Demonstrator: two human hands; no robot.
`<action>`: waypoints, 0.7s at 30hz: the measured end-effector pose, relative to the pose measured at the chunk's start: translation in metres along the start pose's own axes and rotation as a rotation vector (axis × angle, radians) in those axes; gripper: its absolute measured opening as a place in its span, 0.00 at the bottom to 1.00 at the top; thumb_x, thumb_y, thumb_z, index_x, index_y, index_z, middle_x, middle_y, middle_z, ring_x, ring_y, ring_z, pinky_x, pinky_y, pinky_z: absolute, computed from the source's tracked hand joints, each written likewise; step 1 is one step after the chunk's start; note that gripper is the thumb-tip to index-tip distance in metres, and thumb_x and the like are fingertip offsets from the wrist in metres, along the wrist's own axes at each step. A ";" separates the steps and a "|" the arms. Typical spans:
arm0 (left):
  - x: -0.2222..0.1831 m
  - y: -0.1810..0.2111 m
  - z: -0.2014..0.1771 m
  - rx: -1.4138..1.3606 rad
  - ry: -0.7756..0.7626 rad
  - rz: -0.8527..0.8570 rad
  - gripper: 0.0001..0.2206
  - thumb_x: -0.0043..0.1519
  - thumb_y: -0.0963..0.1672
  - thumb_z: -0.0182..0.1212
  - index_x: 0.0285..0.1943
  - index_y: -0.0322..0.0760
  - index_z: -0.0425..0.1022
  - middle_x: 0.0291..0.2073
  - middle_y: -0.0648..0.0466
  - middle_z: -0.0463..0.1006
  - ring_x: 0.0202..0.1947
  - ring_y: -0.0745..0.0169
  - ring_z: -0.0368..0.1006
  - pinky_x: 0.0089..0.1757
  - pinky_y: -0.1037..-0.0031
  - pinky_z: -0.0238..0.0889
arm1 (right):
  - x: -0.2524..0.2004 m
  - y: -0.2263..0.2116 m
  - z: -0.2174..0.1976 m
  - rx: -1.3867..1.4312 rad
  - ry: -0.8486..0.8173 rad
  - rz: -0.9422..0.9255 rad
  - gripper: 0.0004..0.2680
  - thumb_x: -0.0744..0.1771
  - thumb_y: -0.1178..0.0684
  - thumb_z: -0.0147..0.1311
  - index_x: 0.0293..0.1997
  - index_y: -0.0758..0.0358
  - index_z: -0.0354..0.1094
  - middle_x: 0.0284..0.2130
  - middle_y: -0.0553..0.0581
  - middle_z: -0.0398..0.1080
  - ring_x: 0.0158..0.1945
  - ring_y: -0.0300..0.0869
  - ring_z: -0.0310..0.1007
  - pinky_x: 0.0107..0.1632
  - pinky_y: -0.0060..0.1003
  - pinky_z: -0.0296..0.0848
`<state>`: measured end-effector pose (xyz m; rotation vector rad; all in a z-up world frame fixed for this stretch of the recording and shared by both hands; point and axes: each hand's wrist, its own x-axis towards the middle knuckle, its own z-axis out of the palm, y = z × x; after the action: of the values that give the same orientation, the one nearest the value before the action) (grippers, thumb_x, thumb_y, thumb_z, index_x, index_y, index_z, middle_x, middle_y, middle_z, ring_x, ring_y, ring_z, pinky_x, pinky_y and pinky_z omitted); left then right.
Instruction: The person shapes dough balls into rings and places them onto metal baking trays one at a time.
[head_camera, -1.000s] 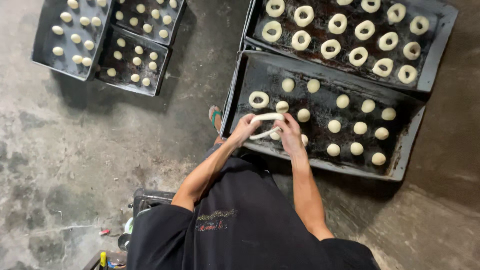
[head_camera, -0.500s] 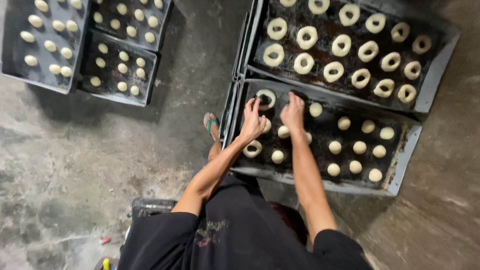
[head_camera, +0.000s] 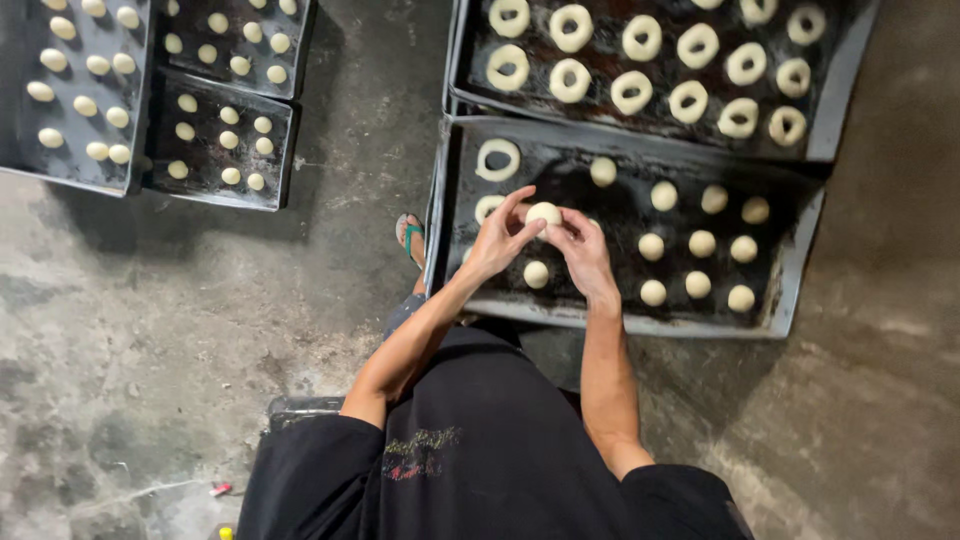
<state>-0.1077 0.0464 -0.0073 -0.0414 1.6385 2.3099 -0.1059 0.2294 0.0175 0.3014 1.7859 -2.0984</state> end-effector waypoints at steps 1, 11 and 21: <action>-0.010 0.005 0.010 -0.019 -0.030 0.000 0.27 0.66 0.42 0.64 0.73 0.34 0.60 0.49 0.52 0.80 0.50 0.66 0.75 0.49 0.74 0.70 | -0.016 -0.001 -0.003 0.009 0.010 -0.011 0.11 0.69 0.60 0.58 0.57 0.71 0.69 0.46 0.54 0.73 0.49 0.37 0.73 0.53 0.32 0.75; -0.075 -0.022 0.084 -0.245 -0.100 -0.077 0.17 0.67 0.38 0.57 0.67 0.29 0.72 0.50 0.53 0.81 0.52 0.68 0.76 0.54 0.77 0.68 | -0.119 -0.011 -0.023 -0.518 0.343 -0.283 0.08 0.64 0.63 0.59 0.45 0.67 0.68 0.36 0.50 0.73 0.40 0.35 0.72 0.44 0.31 0.72; -0.113 -0.014 0.123 -0.028 0.000 0.016 0.15 0.63 0.39 0.56 0.60 0.34 0.70 0.40 0.57 0.78 0.39 0.73 0.72 0.40 0.81 0.65 | -0.203 -0.032 -0.029 -0.041 -0.069 -0.478 0.21 0.69 0.63 0.53 0.63 0.57 0.41 0.48 0.57 0.65 0.52 0.38 0.69 0.54 0.34 0.71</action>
<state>0.0221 0.1388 0.0450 -0.0346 1.6122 2.3449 0.0633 0.2897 0.1210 -0.2321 2.0056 -2.3385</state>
